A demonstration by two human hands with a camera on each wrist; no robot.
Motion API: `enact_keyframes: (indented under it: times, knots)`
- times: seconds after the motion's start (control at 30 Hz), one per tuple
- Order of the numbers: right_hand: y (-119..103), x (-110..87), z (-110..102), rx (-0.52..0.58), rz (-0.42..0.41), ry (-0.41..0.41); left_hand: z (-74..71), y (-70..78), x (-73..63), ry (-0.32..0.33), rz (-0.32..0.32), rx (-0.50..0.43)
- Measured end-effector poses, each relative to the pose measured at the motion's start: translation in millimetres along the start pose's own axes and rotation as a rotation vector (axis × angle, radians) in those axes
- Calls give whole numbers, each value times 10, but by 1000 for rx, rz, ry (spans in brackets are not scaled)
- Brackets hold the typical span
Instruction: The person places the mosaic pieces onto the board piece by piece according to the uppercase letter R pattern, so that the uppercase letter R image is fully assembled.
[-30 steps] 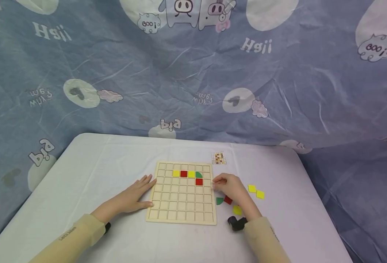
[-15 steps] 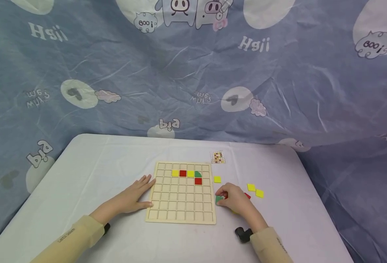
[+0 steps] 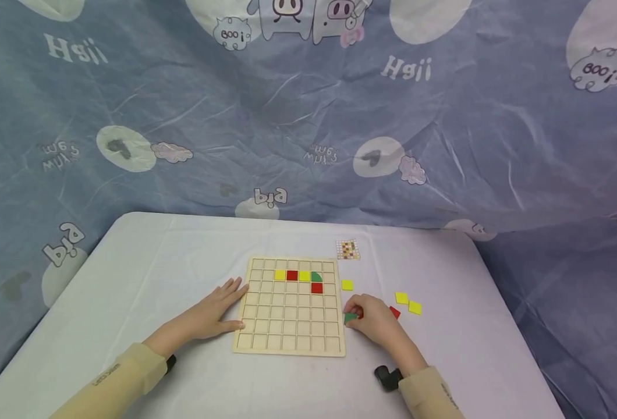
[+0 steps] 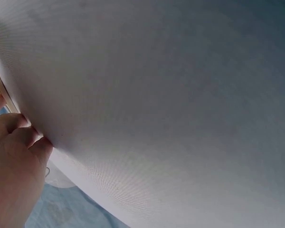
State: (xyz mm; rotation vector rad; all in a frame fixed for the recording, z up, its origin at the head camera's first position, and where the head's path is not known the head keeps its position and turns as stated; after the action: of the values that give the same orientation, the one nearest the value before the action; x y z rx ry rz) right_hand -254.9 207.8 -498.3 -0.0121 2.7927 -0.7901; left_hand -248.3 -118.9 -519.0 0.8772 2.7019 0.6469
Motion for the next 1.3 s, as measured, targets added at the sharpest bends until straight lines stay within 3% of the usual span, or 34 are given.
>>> enact_keyframes:
  times: [0.2, 0.43, 0.8, 1.0, 1.3]
  knots:
    - [-4, -24, -50, 104, 20, -41, 21, -12, -29, -12, -11, -16]
    - [-97, 125, -141, 184, 15, 44, 30, -27, -48, -6, -11, -20]
    - [-396, 307, 38, 281, 18, 33, 24, -17, -31, -21, -14, -12]
    - [-486, 362, 110, 266, 33, -6, -6, 2, -11, -22, -15, -9]
    - [-582, 396, 144, 178, 14, 16, -10, -3, 15, -31, -25, -5]
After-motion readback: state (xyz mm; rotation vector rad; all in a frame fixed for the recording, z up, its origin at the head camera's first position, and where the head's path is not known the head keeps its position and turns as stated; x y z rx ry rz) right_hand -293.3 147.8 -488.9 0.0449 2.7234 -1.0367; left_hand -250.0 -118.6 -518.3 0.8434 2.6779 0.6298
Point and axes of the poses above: each hand's wrist, its own x-axis towards the middle knuckle, its own z-axis out of the palm, y = z × x, the point moved 8 cm from there along x, towards the middle knuckle, and after that the axes turned 8 degrees about z, right-handed, at the moved point
